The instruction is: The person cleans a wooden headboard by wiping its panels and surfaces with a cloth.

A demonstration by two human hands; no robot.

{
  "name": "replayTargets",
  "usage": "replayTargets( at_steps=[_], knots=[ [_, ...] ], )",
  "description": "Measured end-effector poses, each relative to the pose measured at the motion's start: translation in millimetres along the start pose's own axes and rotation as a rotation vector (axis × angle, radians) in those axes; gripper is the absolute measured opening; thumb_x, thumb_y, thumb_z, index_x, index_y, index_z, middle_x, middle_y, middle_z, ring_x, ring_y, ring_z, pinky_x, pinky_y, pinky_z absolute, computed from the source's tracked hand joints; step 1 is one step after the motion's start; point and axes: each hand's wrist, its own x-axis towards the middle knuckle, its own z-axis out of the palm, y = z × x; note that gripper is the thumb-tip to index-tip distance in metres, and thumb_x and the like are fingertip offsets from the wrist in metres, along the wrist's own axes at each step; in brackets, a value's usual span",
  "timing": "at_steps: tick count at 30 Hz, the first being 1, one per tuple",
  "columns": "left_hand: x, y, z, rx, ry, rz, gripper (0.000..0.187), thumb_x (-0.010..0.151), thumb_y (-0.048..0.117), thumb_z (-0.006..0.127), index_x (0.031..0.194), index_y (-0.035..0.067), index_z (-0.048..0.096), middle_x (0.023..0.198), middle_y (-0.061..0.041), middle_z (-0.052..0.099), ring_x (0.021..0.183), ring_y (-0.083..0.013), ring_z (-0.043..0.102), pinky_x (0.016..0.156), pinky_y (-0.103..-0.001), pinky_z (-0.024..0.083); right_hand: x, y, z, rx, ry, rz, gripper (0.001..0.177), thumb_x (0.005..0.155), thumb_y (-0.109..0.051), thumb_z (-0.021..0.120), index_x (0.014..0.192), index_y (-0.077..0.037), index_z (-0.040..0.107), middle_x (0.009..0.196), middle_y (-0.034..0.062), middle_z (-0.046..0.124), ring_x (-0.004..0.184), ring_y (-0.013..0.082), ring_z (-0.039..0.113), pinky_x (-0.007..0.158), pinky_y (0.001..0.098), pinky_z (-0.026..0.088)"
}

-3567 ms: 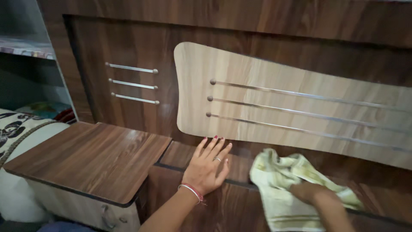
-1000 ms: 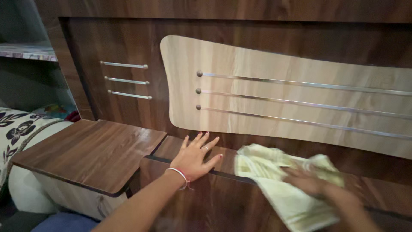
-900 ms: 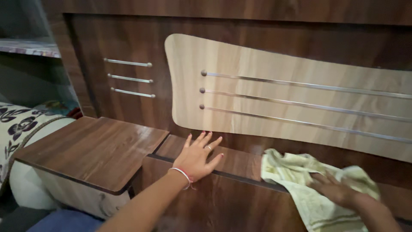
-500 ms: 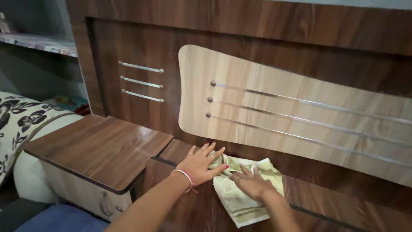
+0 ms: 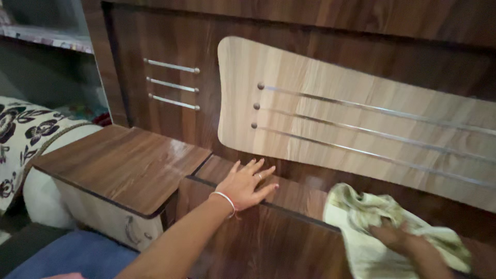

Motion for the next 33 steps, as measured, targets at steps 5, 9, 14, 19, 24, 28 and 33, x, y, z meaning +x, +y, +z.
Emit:
replayTargets(
  at_steps=[5, 9, 14, 19, 24, 28, 33],
  knots=[
    [4, -2, 0, 0.029, -0.057, -0.008, 0.072, 0.095, 0.065, 0.044, 0.154, 0.025, 0.044, 0.162, -0.018, 0.032, 0.151, -0.0351, 0.03, 0.119, -0.06, 0.019, -89, -215, -14, -0.006, -0.11, -0.116, 0.081, 0.093, -0.075, 0.041, 0.164, -0.044, 0.019, 0.176, -0.0057, 0.003, 0.162, 0.0341, -0.006, 0.125, 0.0692, -0.005],
    [5, 0, -1, -0.018, -0.045, 0.016, 0.074, 0.096, 0.065, 0.044, 0.157, 0.022, 0.039, 0.163, -0.018, 0.032, 0.151, -0.036, 0.03, 0.12, -0.058, 0.02, -114, -259, -30, 0.007, -0.041, -0.283, 0.071, 0.093, -0.072, 0.034, 0.159, -0.047, 0.03, 0.175, -0.0089, 0.004, 0.162, 0.0322, -0.003, 0.126, 0.0673, 0.002],
    [7, 3, -6, -0.043, -0.096, -0.019, 0.074, 0.095, 0.064, 0.044, 0.158, 0.024, 0.037, 0.165, -0.016, 0.029, 0.153, -0.0334, 0.025, 0.121, -0.059, 0.014, -31, -126, -5, -0.078, 0.015, -0.356, 0.057, 0.097, -0.064, 0.036, 0.151, -0.05, 0.05, 0.174, -0.0126, 0.017, 0.162, 0.0276, -0.007, 0.132, 0.0477, -0.004],
    [5, 6, -7, -0.006, -0.074, -0.026, 0.072, 0.096, 0.064, 0.043, 0.156, 0.024, 0.039, 0.164, -0.016, 0.03, 0.153, -0.0321, 0.024, 0.122, -0.057, 0.013, 8, 73, -12, -0.088, 0.095, -0.147, 0.083, 0.093, -0.078, 0.038, 0.164, -0.036, 0.023, 0.173, 0.0037, -0.003, 0.16, 0.0292, -0.004, 0.128, 0.0487, 0.003],
    [2, 4, -8, -0.024, -0.054, -0.021, 0.07, 0.096, 0.063, 0.044, 0.154, 0.023, 0.043, 0.164, -0.016, 0.032, 0.153, -0.0328, 0.026, 0.122, -0.057, 0.014, 3, 21, -4, -0.031, 0.032, 0.046, 0.102, 0.082, -0.085, 0.045, 0.166, -0.032, 0.02, 0.177, -0.002, 0.006, 0.165, 0.0248, -0.01, 0.13, 0.0603, -0.004],
    [3, 3, -5, -0.032, -0.037, -0.013, 0.069, 0.096, 0.062, 0.044, 0.153, 0.024, 0.045, 0.163, -0.016, 0.033, 0.152, -0.0335, 0.027, 0.122, -0.057, 0.015, -33, -115, -3, 0.308, -0.031, -0.259, 0.113, 0.083, -0.082, 0.054, 0.166, -0.015, 0.016, 0.172, 0.0188, 0.007, 0.161, 0.0324, 0.005, 0.13, 0.0453, 0.008],
    [4, 2, -3, 0.002, -0.005, 0.023, 0.071, 0.096, 0.061, 0.045, 0.154, 0.021, 0.044, 0.161, -0.018, 0.034, 0.151, -0.0351, 0.028, 0.12, -0.058, 0.017, -122, -256, -16, 0.032, 0.01, -0.495, 0.078, 0.088, -0.072, 0.018, 0.156, -0.04, 0.041, 0.168, -0.004, 0.033, 0.159, 0.0194, 0.015, 0.132, 0.0476, 0.001]
  ],
)
